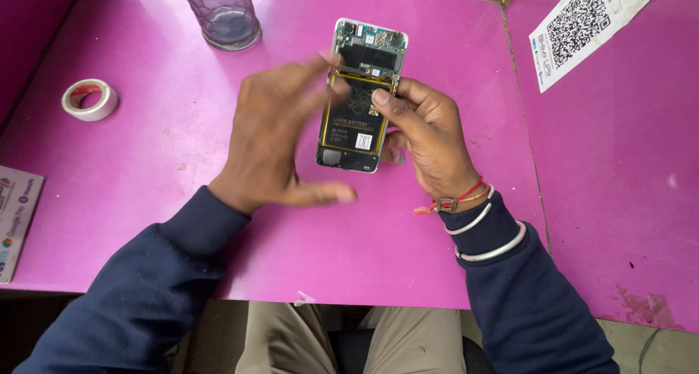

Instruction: The person removes the battery from a white smartphone, then uses a metal prying tool to detach the motherboard and other internal components. They separate the screen assembly from the phone's frame and set the parts on the pink workbench.

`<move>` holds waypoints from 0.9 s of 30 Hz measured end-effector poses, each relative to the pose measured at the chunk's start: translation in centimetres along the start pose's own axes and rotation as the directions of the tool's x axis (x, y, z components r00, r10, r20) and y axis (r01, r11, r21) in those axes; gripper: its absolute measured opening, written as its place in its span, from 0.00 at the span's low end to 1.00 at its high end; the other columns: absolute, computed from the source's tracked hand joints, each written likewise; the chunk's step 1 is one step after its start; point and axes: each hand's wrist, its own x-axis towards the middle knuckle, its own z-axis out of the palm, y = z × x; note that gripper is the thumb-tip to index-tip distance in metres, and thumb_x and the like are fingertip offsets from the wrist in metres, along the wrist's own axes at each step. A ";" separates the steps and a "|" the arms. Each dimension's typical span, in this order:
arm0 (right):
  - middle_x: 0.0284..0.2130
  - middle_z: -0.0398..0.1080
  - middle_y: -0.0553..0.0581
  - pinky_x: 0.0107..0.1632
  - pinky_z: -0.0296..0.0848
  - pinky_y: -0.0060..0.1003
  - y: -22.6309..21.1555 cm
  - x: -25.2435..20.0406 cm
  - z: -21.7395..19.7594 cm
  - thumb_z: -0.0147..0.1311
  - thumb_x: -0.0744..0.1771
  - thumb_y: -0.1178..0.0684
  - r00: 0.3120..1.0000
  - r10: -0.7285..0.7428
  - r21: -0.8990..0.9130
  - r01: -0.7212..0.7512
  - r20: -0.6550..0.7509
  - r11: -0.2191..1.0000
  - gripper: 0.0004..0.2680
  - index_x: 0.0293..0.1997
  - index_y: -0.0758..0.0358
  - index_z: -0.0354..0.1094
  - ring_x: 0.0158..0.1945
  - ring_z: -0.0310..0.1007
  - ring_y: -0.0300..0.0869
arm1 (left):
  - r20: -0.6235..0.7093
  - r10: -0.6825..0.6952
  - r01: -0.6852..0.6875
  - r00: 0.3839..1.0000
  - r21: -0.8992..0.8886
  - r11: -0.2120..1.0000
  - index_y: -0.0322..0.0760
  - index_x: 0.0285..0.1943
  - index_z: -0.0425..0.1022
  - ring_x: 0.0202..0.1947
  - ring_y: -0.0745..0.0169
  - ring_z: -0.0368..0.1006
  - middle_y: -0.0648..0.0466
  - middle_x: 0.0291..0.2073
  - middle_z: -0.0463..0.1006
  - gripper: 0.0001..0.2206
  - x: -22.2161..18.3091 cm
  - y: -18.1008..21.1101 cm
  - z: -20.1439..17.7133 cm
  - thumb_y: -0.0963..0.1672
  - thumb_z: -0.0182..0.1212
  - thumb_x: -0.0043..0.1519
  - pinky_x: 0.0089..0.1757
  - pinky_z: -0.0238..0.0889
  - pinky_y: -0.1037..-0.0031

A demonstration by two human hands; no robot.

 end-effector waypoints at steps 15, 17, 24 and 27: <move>0.36 0.77 0.56 0.33 0.77 0.28 1.0 -0.1 2.3 0.56 0.69 0.56 0.989 -0.048 -0.247 0.013 -0.138 0.969 0.12 0.58 0.71 0.69 0.33 0.76 0.32 | 0.732 -0.403 0.517 0.550 -0.677 -0.524 0.32 0.73 0.61 0.48 0.49 0.79 0.42 0.54 0.76 0.42 -2.3 -0.9 4.6 0.65 0.30 0.63 0.40 0.80 0.52; 0.37 0.73 0.55 0.29 0.67 0.27 1.0 -0.2 2.3 0.59 0.69 0.58 0.958 -0.219 -0.419 0.125 -0.184 0.899 0.12 0.59 0.70 0.68 0.29 0.66 0.31 | 0.730 -0.401 0.514 0.554 -0.679 -0.525 0.33 0.74 0.60 0.48 0.48 0.80 0.40 0.52 0.76 0.43 -1.9 -0.3 4.2 0.65 0.30 0.62 0.39 0.81 0.52; 0.50 0.66 0.54 0.42 0.74 0.24 0.0 -1.1 0.3 0.56 0.73 0.62 0.866 -0.477 -0.783 0.400 0.153 0.476 0.08 0.59 0.59 0.73 0.41 0.69 0.32 | 0.704 -0.392 0.498 0.592 -0.702 -0.508 0.29 0.74 0.60 0.44 0.47 0.80 0.37 0.53 0.76 0.49 -2.5 0.1 4.5 0.68 0.28 0.59 0.37 0.80 0.55; 0.51 0.67 0.55 0.42 0.72 0.29 -0.2 -1.1 0.3 0.60 0.70 0.62 0.861 -0.469 -0.832 0.398 0.194 0.387 0.10 0.58 0.58 0.74 0.43 0.69 0.35 | 0.713 -0.417 0.523 0.565 -0.699 -0.487 0.29 0.73 0.61 0.42 0.47 0.80 0.36 0.50 0.77 0.50 -2.6 0.0 4.5 0.69 0.28 0.57 0.36 0.80 0.55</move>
